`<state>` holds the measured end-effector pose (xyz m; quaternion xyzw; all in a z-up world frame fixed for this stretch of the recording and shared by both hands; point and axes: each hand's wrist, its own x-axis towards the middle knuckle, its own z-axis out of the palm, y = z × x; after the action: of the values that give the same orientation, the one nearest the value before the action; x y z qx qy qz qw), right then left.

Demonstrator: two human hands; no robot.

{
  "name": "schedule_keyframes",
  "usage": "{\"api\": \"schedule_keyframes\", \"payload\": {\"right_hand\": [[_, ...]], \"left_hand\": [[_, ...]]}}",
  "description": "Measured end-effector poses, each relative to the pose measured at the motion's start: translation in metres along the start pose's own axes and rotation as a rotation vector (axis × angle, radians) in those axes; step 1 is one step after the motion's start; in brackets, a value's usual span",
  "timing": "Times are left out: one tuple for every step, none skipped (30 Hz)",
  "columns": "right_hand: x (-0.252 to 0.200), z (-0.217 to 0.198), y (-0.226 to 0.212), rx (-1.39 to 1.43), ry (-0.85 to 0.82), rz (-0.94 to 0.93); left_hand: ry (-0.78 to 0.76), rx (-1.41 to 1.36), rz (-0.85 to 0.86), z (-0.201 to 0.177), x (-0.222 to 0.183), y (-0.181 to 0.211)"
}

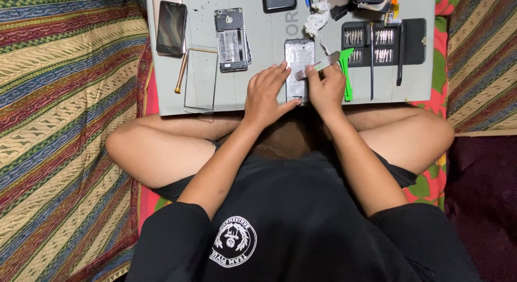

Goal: Scraping adhesive residue from a mobile phone housing using a plastic pry tool during a repair process.

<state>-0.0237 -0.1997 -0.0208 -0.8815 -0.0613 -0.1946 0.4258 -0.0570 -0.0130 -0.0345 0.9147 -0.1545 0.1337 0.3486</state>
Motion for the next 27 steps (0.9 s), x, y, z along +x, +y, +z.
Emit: {"api": "schedule_keyframes", "payload": {"right_hand": [[-0.002,0.0,0.001,-0.001,0.002,-0.003],[-0.004,0.003,0.001,0.006,-0.018,-0.002],[-0.006,0.005,0.002,0.013,-0.037,-0.001],[-0.005,0.005,0.002,0.012,-0.036,0.003],[-0.004,0.004,0.003,0.0,-0.021,-0.013],[-0.001,0.004,0.004,-0.013,-0.003,-0.033],[-0.002,0.002,0.001,-0.015,0.0,-0.033],[-0.002,0.002,-0.004,0.001,-0.017,-0.036],[-0.002,0.003,-0.008,0.017,-0.033,-0.04],[-0.002,0.003,-0.006,0.019,-0.034,-0.039],[-0.002,0.003,-0.003,0.004,-0.031,-0.047],[-0.001,0.002,0.0,-0.015,-0.026,-0.055],[-0.001,-0.001,-0.009,-0.018,-0.024,-0.055],[0.0,-0.002,-0.019,0.006,-0.02,-0.052],[0.0,-0.004,-0.029,0.03,-0.016,-0.048],[-0.002,-0.001,-0.017,0.031,-0.017,-0.046],[-0.004,0.001,-0.006,0.036,-0.032,-0.049],[-0.004,0.003,0.007,0.038,-0.043,-0.054],[-0.005,-0.002,0.004,0.037,-0.04,-0.054],[-0.004,-0.005,0.002,0.079,0.028,0.002],[-0.004,-0.008,-0.001,0.122,0.096,0.057],[-0.003,-0.014,-0.008,0.124,0.091,0.057],[-0.001,-0.021,-0.015,0.262,0.102,0.199],[0.0,-0.029,-0.021,0.397,0.115,0.344],[-0.002,-0.03,-0.016,0.396,0.115,0.347],[-0.003,-0.031,-0.01,0.457,0.119,0.368],[-0.004,-0.033,-0.005,0.518,0.124,0.388]], "left_hand": [[0.002,0.0,0.002,0.0,0.0,0.002],[0.001,-0.009,-0.006,-0.001,0.0,0.003],[0.0,-0.017,-0.014,-0.002,-0.001,0.003],[-0.004,-0.018,-0.013,-0.002,-0.002,0.003],[0.0,-0.013,-0.009,-0.002,-0.002,0.002],[0.007,-0.008,-0.002,-0.001,0.0,0.002],[0.008,-0.01,0.001,0.0,0.0,0.002],[0.002,-0.013,-0.006,0.0,-0.001,0.002],[-0.004,-0.016,-0.012,-0.001,-0.001,0.002],[-0.005,-0.015,-0.013,-0.001,-0.002,0.0],[-0.005,-0.011,-0.01,0.0,-0.002,-0.001],[-0.003,-0.012,-0.004,0.001,-0.001,-0.001],[-0.003,-0.014,-0.002,0.001,-0.001,0.0],[-0.002,-0.009,-0.005,0.0,-0.001,0.001],[0.0,-0.005,-0.009,0.0,-0.002,0.001],[-0.002,-0.004,-0.009,-0.001,-0.002,0.001],[-0.008,-0.007,-0.014,-0.002,-0.001,0.001],[-0.012,-0.013,-0.014,-0.002,0.001,0.002],[-0.012,-0.014,-0.01,-0.001,0.0,0.002],[-0.004,-0.004,-0.005,-0.001,-0.001,0.002],[0.005,0.006,0.001,0.0,-0.002,0.001],[0.006,0.007,-0.004,-0.002,-0.002,0.002],[0.006,0.011,-0.002,-0.003,-0.002,0.003],[0.002,0.011,0.004,-0.003,-0.002,0.005],[-0.001,0.01,0.003,-0.005,-0.003,0.006],[-0.006,0.025,0.007,-0.006,-0.003,0.007],[-0.011,0.04,0.012,-0.007,-0.003,0.009]]}}
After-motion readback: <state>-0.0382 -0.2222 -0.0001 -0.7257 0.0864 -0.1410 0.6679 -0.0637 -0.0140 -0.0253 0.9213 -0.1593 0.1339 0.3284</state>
